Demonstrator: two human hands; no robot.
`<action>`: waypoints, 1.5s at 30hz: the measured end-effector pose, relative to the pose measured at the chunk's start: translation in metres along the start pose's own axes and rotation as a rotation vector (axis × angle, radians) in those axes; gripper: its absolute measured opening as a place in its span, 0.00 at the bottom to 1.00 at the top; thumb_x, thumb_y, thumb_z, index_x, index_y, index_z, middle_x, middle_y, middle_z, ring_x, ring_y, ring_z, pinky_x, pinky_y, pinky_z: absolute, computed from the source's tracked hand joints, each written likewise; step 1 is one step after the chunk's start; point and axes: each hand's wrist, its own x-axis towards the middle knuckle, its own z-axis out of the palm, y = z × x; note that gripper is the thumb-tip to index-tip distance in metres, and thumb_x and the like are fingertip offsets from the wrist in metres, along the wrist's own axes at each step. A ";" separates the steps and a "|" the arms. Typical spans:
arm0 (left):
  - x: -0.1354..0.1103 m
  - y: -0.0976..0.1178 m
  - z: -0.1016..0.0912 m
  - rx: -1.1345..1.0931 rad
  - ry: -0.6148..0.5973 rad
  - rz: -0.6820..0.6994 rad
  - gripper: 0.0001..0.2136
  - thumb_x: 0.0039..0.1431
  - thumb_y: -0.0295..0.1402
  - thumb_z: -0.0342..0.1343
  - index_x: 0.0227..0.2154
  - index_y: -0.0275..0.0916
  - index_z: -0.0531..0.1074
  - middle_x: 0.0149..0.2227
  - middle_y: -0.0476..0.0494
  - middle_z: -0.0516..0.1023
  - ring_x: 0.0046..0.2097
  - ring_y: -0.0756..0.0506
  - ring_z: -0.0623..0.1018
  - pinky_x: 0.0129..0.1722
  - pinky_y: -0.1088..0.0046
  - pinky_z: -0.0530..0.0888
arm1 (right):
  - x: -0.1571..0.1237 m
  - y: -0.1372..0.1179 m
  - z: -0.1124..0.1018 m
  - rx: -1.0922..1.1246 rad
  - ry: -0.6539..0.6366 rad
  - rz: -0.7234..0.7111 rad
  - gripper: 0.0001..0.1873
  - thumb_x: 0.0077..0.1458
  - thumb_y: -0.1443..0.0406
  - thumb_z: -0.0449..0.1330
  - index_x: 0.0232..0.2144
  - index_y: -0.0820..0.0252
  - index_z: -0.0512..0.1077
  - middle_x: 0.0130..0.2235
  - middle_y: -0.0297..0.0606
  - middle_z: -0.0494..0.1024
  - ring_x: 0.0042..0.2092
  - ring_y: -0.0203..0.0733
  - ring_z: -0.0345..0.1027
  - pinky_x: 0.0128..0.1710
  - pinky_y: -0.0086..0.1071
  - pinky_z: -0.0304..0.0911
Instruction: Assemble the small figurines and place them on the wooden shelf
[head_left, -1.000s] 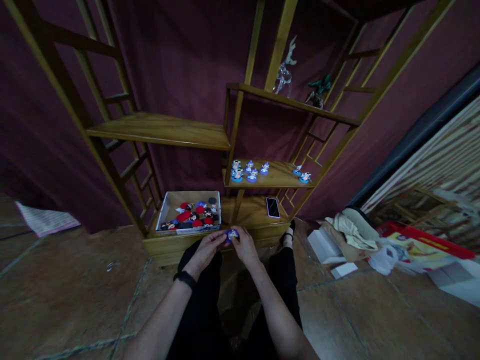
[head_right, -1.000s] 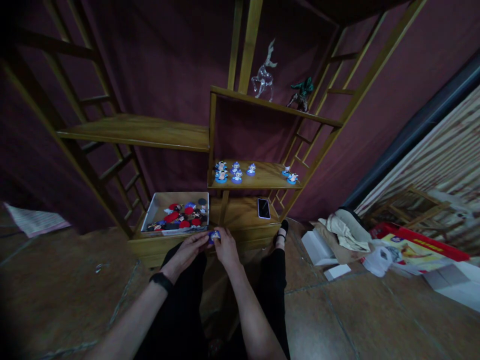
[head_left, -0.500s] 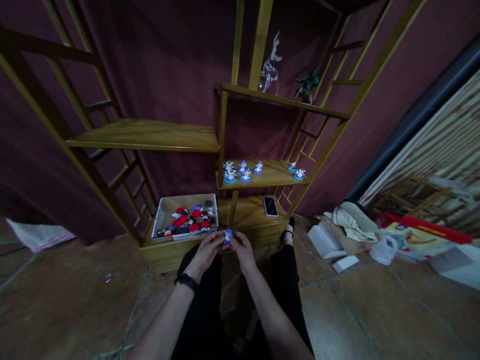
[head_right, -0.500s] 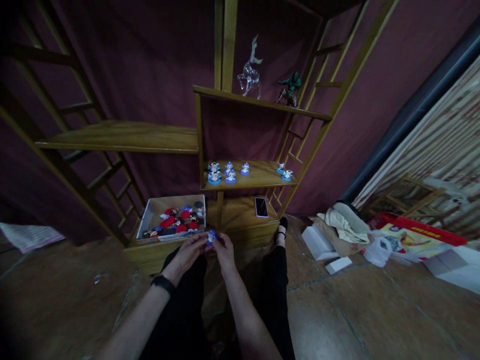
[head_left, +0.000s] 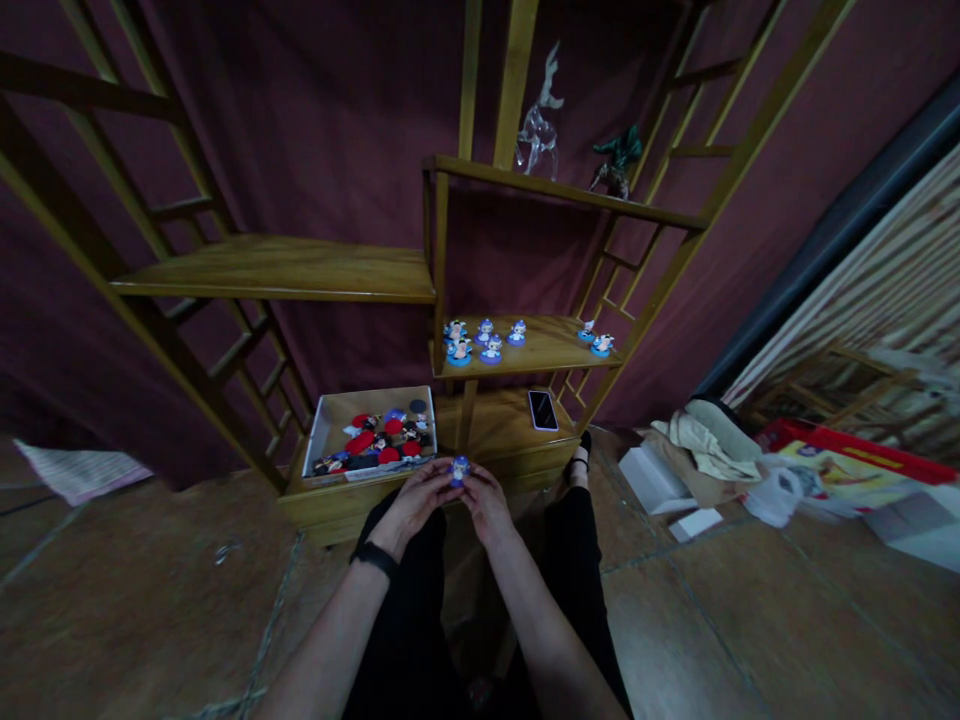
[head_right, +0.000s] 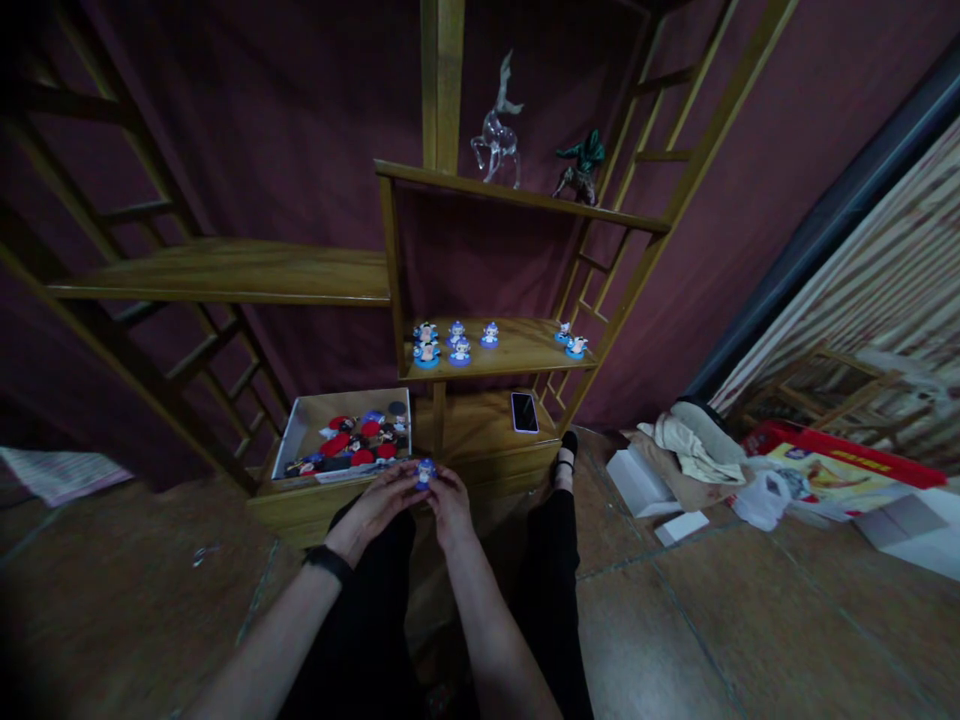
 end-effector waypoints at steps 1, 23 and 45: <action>0.000 0.000 0.000 -0.003 -0.002 -0.009 0.13 0.44 0.22 0.61 0.36 0.37 0.73 0.38 0.43 0.77 0.39 0.46 0.76 0.43 0.64 0.73 | 0.001 0.001 0.000 0.015 0.007 0.002 0.13 0.35 0.67 0.64 0.29 0.59 0.71 0.34 0.35 0.77 0.37 0.38 0.71 0.36 0.30 0.65; 0.009 -0.002 -0.012 -0.131 0.033 -0.029 0.09 0.44 0.17 0.57 0.28 0.36 0.72 0.33 0.45 0.77 0.37 0.47 0.77 0.43 0.62 0.73 | 0.007 0.004 0.017 -0.016 0.119 -0.003 0.12 0.35 0.67 0.61 0.28 0.59 0.72 0.30 0.34 0.76 0.32 0.38 0.70 0.30 0.29 0.65; -0.008 0.003 -0.014 -0.093 0.004 0.009 0.11 0.46 0.24 0.60 0.36 0.37 0.73 0.36 0.43 0.77 0.37 0.47 0.76 0.40 0.64 0.73 | -0.004 -0.009 0.014 -0.160 -0.034 -0.068 0.14 0.37 0.66 0.61 0.32 0.59 0.73 0.34 0.35 0.77 0.35 0.38 0.70 0.34 0.31 0.65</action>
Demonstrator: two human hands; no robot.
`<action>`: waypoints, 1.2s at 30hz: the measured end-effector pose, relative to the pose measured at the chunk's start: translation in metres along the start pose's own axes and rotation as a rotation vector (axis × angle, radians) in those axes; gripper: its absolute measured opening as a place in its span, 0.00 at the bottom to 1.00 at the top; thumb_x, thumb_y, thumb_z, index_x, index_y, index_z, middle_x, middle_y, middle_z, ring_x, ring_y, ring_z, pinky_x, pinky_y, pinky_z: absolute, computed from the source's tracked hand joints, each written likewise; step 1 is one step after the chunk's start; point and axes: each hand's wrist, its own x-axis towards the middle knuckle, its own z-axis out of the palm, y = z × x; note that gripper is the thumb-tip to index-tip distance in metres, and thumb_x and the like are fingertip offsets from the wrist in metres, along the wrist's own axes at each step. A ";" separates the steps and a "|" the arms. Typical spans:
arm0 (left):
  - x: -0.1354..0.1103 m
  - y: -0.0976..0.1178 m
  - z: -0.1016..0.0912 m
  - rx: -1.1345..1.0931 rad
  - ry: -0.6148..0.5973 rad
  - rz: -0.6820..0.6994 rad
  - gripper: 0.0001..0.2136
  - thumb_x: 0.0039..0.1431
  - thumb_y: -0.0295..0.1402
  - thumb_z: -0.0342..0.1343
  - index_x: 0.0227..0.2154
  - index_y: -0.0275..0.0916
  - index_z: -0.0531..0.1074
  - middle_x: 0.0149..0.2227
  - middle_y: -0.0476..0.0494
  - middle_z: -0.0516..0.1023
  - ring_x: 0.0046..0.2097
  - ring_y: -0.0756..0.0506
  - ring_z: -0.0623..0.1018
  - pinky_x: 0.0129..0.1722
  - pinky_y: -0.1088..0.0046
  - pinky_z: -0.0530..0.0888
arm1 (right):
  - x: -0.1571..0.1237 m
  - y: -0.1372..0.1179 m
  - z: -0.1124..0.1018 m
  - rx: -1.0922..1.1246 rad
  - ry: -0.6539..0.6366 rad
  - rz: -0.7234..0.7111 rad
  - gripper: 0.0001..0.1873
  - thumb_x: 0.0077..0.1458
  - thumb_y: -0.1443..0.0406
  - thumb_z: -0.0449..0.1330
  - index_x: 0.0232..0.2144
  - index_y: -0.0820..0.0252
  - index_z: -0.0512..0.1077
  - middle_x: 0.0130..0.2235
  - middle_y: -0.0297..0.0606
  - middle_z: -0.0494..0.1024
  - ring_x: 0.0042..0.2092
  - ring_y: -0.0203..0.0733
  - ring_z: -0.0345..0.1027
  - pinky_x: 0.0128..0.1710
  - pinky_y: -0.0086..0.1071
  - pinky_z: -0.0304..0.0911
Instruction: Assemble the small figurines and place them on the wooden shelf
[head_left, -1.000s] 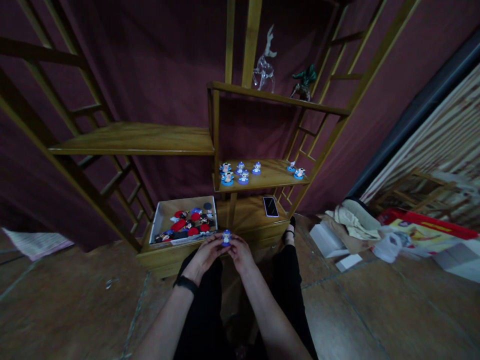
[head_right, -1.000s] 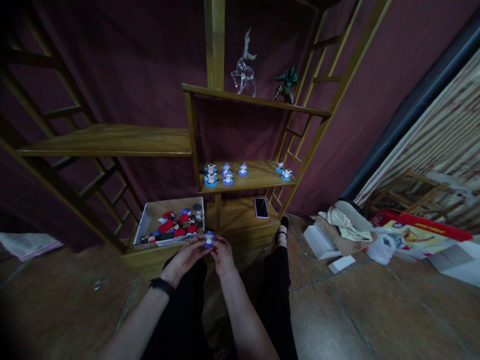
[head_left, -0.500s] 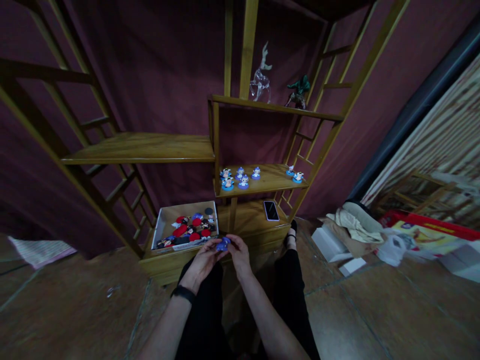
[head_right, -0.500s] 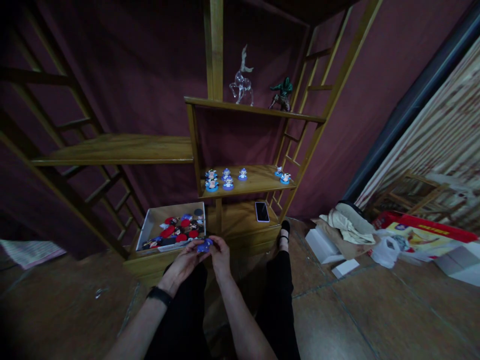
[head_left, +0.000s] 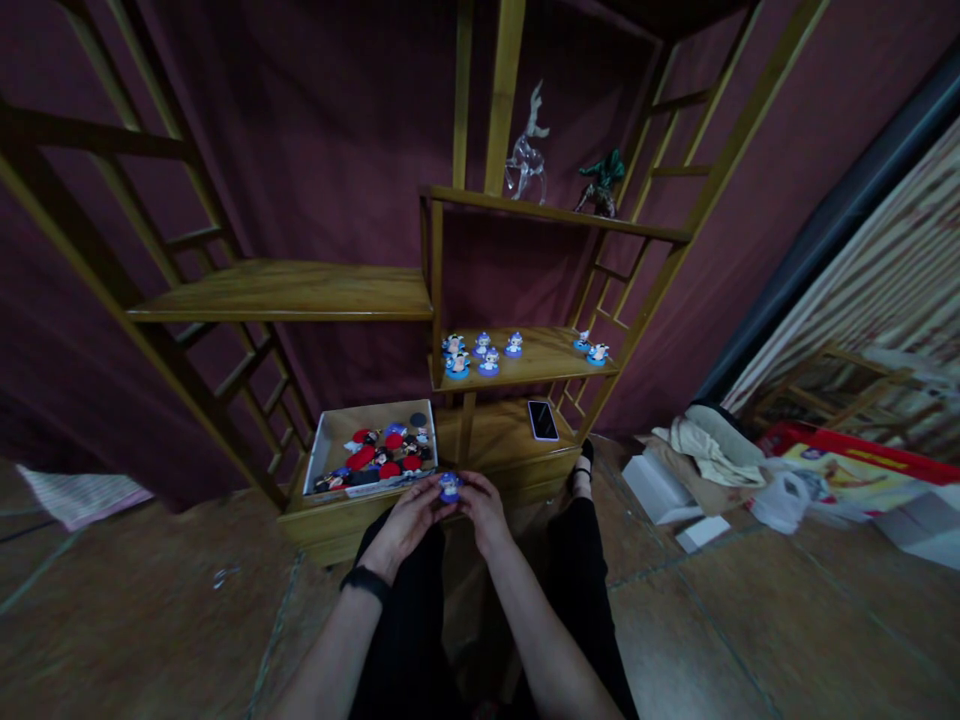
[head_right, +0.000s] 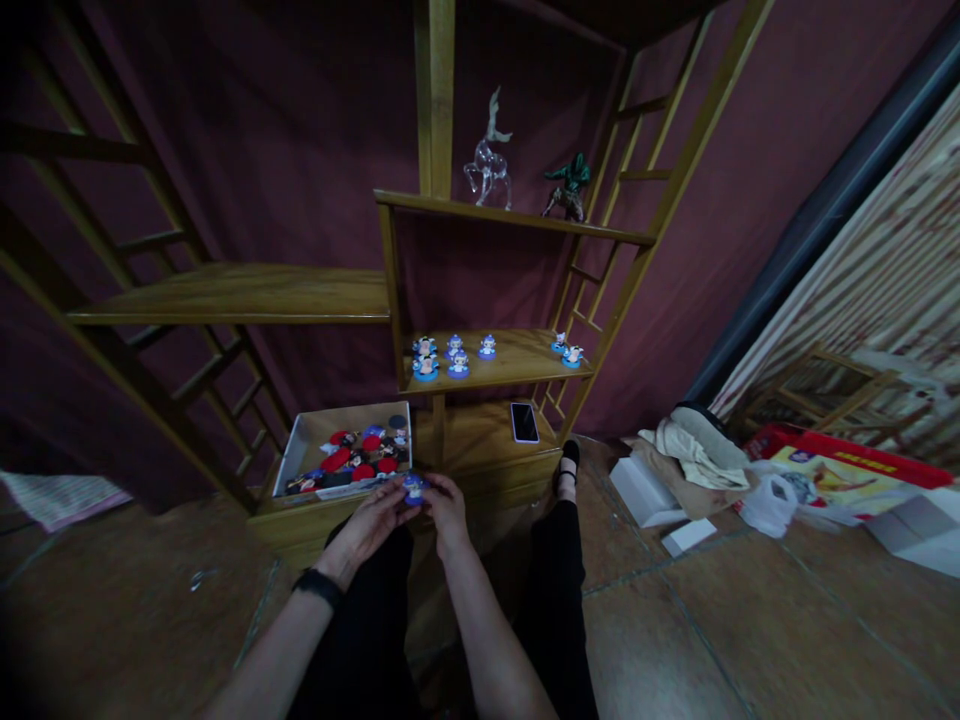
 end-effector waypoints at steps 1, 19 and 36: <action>0.002 -0.001 0.000 0.011 0.014 -0.006 0.11 0.46 0.23 0.60 0.35 0.37 0.73 0.35 0.44 0.77 0.36 0.47 0.76 0.39 0.66 0.74 | 0.001 0.000 0.000 0.040 -0.008 0.050 0.13 0.37 0.66 0.61 0.31 0.60 0.72 0.32 0.35 0.77 0.33 0.37 0.70 0.33 0.30 0.65; 0.023 -0.003 0.005 0.056 0.188 -0.077 0.05 0.45 0.20 0.57 0.26 0.34 0.72 0.24 0.48 0.74 0.25 0.52 0.73 0.24 0.79 0.71 | 0.016 0.006 -0.009 0.198 -0.036 0.262 0.08 0.36 0.71 0.61 0.25 0.63 0.72 0.27 0.36 0.77 0.29 0.34 0.70 0.31 0.27 0.64; 0.020 -0.008 -0.001 0.102 -0.021 0.029 0.10 0.43 0.24 0.62 0.32 0.34 0.75 0.31 0.45 0.77 0.31 0.51 0.74 0.32 0.76 0.69 | 0.014 0.014 -0.009 0.083 -0.107 0.038 0.13 0.35 0.65 0.67 0.27 0.63 0.74 0.31 0.37 0.77 0.33 0.37 0.69 0.36 0.31 0.63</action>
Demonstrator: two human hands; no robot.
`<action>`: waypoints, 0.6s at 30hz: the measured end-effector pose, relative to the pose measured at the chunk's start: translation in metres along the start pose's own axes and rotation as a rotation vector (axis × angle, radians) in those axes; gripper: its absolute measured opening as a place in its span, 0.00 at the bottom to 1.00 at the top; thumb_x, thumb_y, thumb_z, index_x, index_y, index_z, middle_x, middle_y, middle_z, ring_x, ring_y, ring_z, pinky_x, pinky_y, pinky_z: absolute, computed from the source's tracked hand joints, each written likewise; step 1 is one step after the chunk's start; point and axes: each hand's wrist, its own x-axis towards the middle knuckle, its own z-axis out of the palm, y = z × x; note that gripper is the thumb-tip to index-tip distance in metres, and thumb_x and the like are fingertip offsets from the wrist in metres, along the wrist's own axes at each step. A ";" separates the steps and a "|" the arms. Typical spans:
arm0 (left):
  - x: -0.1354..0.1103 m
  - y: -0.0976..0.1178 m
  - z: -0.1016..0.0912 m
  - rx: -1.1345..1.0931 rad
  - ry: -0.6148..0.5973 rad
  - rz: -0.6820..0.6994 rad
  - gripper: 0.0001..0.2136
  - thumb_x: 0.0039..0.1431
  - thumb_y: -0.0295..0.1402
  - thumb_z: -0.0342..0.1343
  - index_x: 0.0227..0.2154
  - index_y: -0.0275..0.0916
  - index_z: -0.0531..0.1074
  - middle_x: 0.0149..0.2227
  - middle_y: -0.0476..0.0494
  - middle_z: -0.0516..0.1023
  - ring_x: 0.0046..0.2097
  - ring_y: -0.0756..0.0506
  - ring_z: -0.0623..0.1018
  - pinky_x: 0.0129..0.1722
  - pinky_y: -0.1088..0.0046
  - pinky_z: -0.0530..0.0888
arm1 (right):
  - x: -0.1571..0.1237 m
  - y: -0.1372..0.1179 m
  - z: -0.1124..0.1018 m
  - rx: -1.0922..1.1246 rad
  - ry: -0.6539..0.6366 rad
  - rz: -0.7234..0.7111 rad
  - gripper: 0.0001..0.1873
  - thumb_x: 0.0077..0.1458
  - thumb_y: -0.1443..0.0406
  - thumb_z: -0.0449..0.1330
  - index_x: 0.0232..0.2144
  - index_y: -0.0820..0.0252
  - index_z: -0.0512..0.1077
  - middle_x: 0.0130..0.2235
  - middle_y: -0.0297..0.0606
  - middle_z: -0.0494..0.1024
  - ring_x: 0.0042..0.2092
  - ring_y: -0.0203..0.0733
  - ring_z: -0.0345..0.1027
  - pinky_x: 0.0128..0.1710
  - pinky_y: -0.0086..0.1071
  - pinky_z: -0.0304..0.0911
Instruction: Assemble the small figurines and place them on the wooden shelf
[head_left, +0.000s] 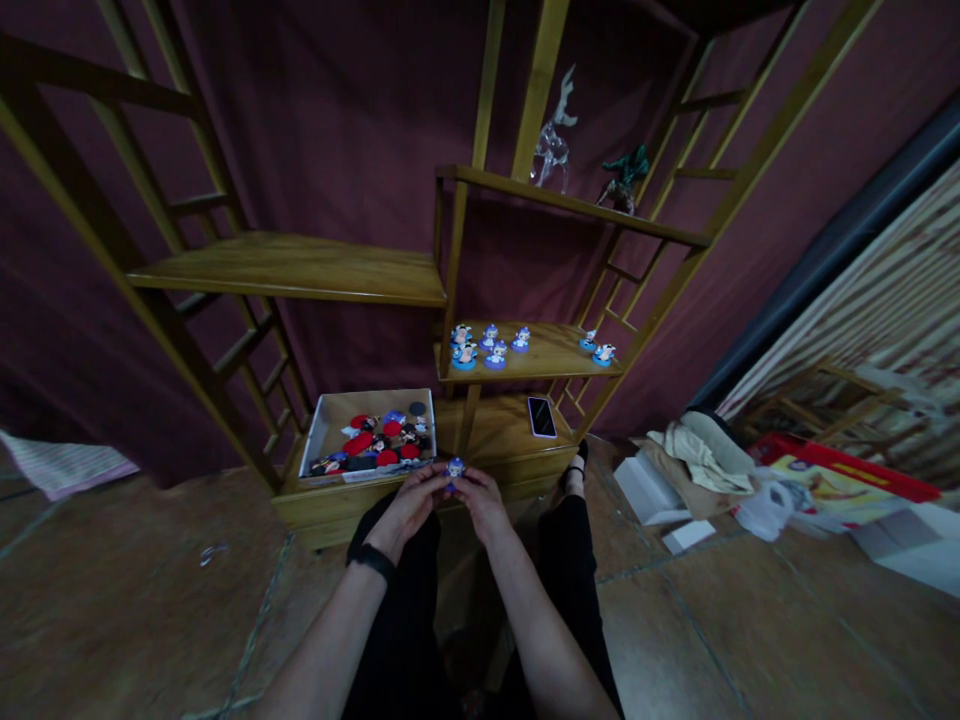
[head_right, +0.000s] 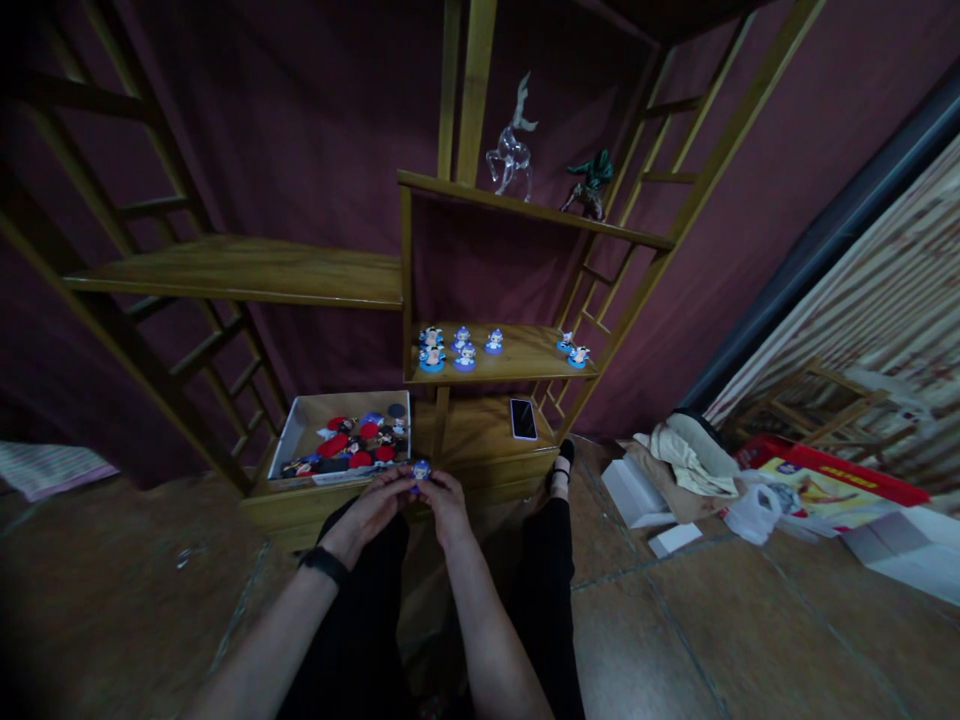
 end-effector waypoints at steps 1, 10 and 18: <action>0.000 0.000 0.000 0.000 0.000 0.001 0.10 0.43 0.24 0.62 0.32 0.34 0.75 0.31 0.44 0.77 0.31 0.51 0.74 0.33 0.76 0.69 | 0.000 0.000 0.000 -0.014 0.004 -0.007 0.13 0.35 0.64 0.68 0.27 0.63 0.74 0.32 0.37 0.77 0.33 0.37 0.69 0.36 0.31 0.63; 0.001 0.001 -0.004 0.044 0.010 0.005 0.10 0.41 0.25 0.63 0.31 0.33 0.76 0.31 0.42 0.78 0.32 0.49 0.76 0.34 0.74 0.70 | 0.000 -0.003 0.001 -0.076 0.011 -0.002 0.15 0.33 0.63 0.68 0.27 0.64 0.75 0.30 0.38 0.77 0.31 0.38 0.70 0.35 0.33 0.64; 0.000 0.001 0.001 0.028 0.051 0.001 0.11 0.41 0.23 0.63 0.31 0.34 0.76 0.31 0.43 0.78 0.32 0.50 0.75 0.32 0.77 0.71 | -0.001 -0.002 -0.002 -0.015 0.001 0.059 0.16 0.33 0.62 0.68 0.29 0.62 0.75 0.30 0.36 0.77 0.29 0.34 0.69 0.32 0.29 0.63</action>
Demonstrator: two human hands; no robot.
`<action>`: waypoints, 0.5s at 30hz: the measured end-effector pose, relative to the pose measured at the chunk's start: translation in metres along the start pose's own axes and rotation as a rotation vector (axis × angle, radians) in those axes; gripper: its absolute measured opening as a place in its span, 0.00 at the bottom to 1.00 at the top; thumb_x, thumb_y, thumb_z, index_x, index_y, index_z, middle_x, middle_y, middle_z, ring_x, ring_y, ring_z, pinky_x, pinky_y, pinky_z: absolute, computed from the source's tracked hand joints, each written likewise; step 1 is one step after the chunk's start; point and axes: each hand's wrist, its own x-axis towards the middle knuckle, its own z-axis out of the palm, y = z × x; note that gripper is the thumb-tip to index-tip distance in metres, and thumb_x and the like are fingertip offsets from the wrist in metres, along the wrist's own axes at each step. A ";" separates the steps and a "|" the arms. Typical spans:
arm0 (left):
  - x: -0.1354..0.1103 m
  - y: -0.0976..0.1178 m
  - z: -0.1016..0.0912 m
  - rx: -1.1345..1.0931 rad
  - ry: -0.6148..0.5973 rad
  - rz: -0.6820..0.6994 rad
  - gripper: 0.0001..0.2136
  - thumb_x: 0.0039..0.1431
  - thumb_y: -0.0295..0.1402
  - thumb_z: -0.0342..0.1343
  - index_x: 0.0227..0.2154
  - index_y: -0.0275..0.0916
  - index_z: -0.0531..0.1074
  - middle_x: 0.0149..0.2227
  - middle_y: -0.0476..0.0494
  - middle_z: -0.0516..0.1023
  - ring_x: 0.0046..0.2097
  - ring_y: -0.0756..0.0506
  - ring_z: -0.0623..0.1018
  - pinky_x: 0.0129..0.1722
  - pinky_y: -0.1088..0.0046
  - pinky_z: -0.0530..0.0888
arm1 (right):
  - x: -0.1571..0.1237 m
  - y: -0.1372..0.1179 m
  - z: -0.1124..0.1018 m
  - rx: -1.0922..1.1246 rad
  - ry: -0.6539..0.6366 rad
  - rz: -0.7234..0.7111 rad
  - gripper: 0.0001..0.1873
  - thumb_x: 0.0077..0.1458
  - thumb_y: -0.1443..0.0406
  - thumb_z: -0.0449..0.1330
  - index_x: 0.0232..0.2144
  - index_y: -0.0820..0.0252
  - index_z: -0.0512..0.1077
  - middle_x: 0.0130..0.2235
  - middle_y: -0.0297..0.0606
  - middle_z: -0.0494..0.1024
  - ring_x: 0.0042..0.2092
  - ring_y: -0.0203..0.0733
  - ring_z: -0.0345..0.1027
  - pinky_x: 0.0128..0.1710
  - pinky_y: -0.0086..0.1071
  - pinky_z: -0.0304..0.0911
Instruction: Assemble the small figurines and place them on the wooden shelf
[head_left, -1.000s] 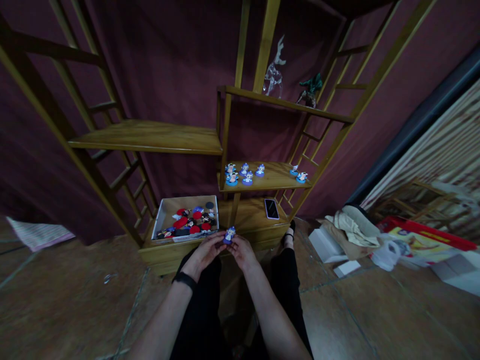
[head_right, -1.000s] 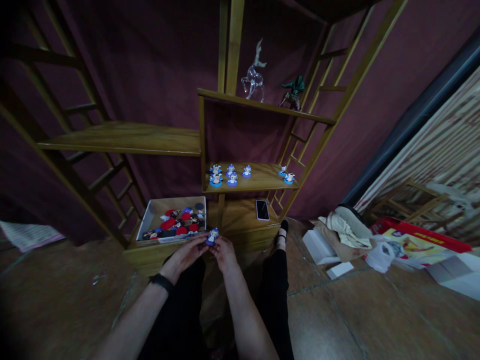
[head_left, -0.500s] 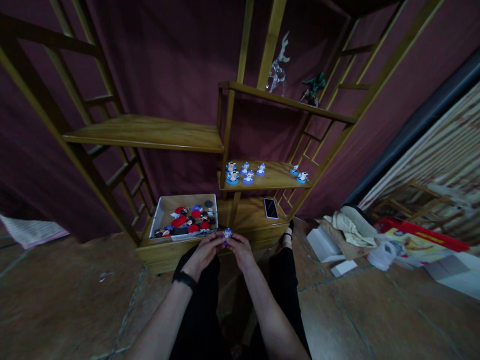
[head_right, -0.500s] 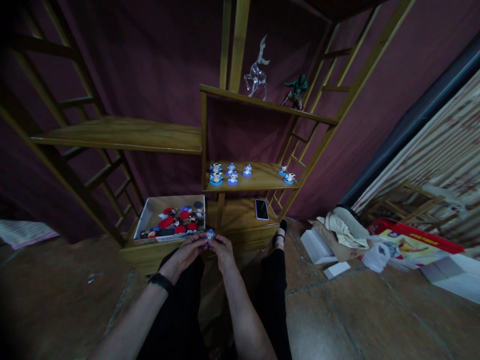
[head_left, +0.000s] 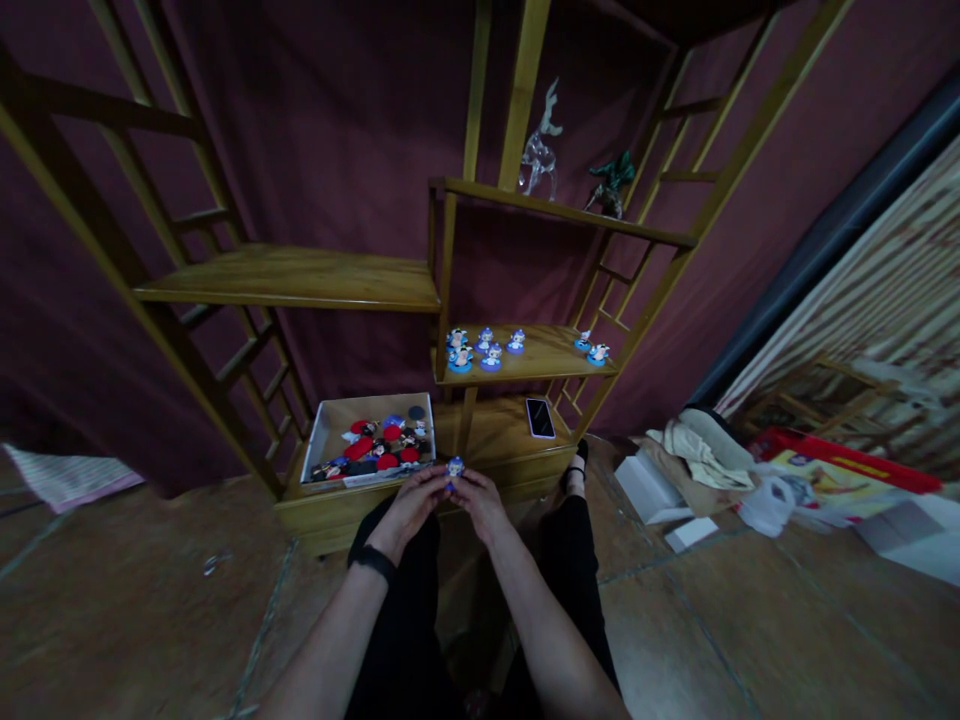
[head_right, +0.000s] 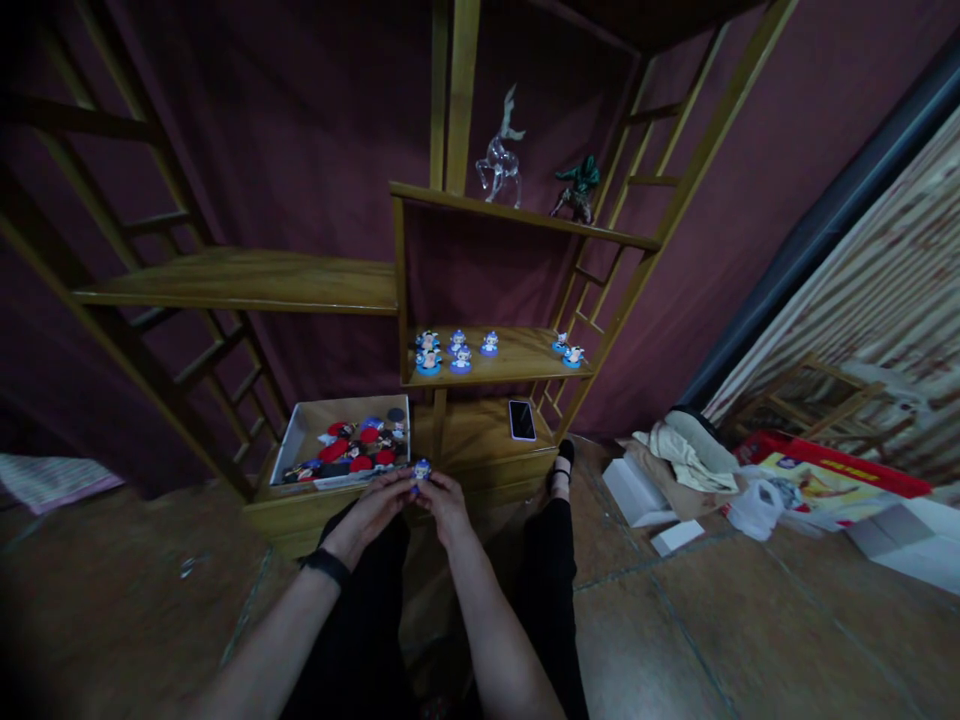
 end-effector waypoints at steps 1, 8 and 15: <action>0.000 0.000 0.000 -0.016 0.002 -0.009 0.11 0.41 0.23 0.63 0.32 0.34 0.76 0.32 0.43 0.78 0.32 0.50 0.76 0.32 0.77 0.71 | 0.000 0.000 0.000 0.009 0.007 0.009 0.17 0.33 0.62 0.68 0.30 0.62 0.75 0.30 0.36 0.77 0.28 0.33 0.68 0.32 0.29 0.63; -0.001 0.001 -0.001 -0.133 0.079 -0.054 0.05 0.46 0.23 0.61 0.29 0.34 0.75 0.31 0.42 0.78 0.33 0.48 0.76 0.32 0.74 0.74 | -0.003 -0.003 0.001 0.101 0.041 0.075 0.18 0.39 0.56 0.65 0.30 0.63 0.73 0.29 0.37 0.77 0.27 0.34 0.68 0.31 0.29 0.63; -0.002 0.006 0.005 -0.143 0.136 -0.116 0.04 0.47 0.21 0.59 0.27 0.34 0.74 0.29 0.44 0.77 0.30 0.50 0.76 0.29 0.75 0.75 | -0.006 -0.001 -0.001 0.140 0.039 0.092 0.17 0.37 0.57 0.67 0.29 0.62 0.73 0.28 0.36 0.77 0.28 0.34 0.68 0.30 0.28 0.62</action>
